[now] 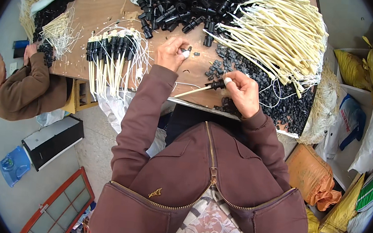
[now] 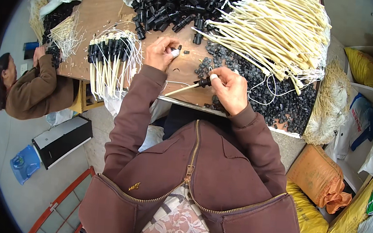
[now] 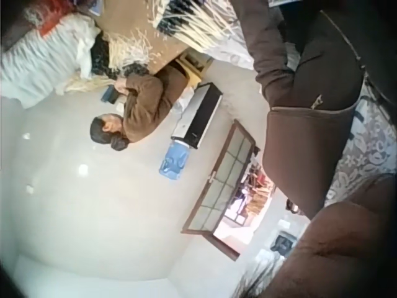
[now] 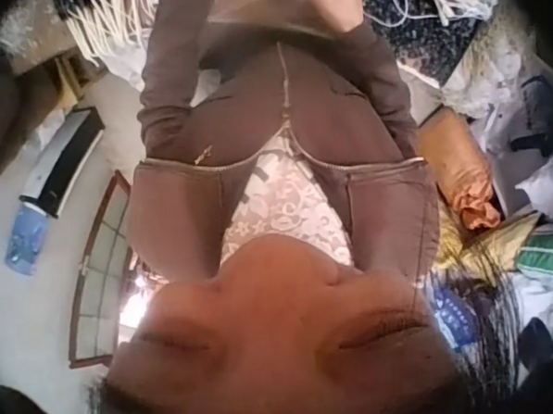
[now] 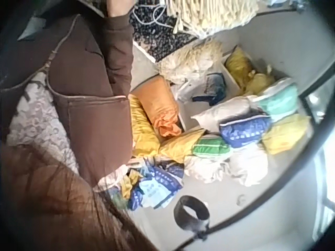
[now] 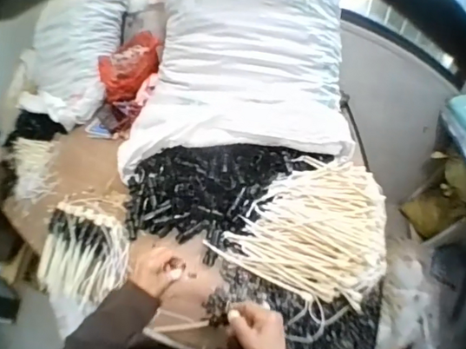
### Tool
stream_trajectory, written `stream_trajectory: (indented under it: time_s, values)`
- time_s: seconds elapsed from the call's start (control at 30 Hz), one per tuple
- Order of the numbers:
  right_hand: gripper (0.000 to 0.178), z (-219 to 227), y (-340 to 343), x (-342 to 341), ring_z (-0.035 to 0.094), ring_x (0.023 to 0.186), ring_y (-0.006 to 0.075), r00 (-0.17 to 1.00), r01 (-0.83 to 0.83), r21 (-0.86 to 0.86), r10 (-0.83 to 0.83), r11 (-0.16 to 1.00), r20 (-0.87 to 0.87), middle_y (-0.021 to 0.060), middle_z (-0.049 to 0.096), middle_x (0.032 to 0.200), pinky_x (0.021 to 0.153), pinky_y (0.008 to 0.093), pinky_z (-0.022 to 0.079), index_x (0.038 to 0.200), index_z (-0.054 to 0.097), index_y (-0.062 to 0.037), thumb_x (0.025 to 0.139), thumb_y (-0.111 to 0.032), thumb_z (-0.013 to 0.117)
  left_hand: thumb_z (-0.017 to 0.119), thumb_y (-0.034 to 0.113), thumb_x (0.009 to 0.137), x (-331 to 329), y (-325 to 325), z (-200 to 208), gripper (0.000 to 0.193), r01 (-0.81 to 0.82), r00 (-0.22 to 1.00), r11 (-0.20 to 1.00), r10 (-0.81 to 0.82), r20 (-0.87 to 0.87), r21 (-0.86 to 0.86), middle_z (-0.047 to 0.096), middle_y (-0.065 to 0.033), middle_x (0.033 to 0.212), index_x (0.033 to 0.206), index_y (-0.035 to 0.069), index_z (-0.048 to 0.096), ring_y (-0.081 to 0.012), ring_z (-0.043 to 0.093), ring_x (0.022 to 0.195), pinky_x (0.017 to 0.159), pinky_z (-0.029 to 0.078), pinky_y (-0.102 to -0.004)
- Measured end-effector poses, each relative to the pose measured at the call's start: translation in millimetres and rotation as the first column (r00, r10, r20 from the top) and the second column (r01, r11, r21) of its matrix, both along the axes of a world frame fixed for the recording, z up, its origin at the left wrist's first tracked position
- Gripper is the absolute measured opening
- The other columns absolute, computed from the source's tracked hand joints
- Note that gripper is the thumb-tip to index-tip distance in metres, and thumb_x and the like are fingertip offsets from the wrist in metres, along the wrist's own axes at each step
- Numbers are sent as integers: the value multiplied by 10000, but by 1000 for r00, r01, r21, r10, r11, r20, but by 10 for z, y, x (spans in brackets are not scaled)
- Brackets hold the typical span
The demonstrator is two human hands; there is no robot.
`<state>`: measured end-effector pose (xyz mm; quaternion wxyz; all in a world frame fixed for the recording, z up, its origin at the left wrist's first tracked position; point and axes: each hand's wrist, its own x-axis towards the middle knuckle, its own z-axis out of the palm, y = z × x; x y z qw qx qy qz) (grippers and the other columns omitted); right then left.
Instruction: Assembling small thin sticks into black plastic bases at a manufacturing workbench.
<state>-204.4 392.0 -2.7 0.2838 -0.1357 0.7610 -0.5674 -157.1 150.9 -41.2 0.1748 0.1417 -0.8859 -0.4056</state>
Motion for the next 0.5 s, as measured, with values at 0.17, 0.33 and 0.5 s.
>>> stream_trajectory:
  time_s: [0.17,0.33,0.5]
  values:
    - [204,-5,-79,33,544,574,126,980,-35,94,53,995,-193,90,603,639,556,311,451,923,683,12,875,-179,630,686,-23,771,233,460,99,127,-80,995,673,99,17,735,687,-29,851,881,40,702,-100,630,780,704,518,-263]
    - [173,-238,-48,81,583,775,77,991,-24,-305,63,952,119,25,667,835,685,220,464,939,664,28,856,34,512,662,-24,708,321,1159,447,168,221,935,950,-141,-326,220,666,-93,873,864,33,688,-251,642,771,697,512,-329]
    - [217,-217,-2,178,572,816,68,990,-40,-262,74,964,119,23,664,862,707,218,471,916,645,20,862,83,445,642,-19,627,428,1126,452,300,273,913,960,-281,-295,-68,643,-61,920,913,64,681,-287,613,833,720,512,-359]
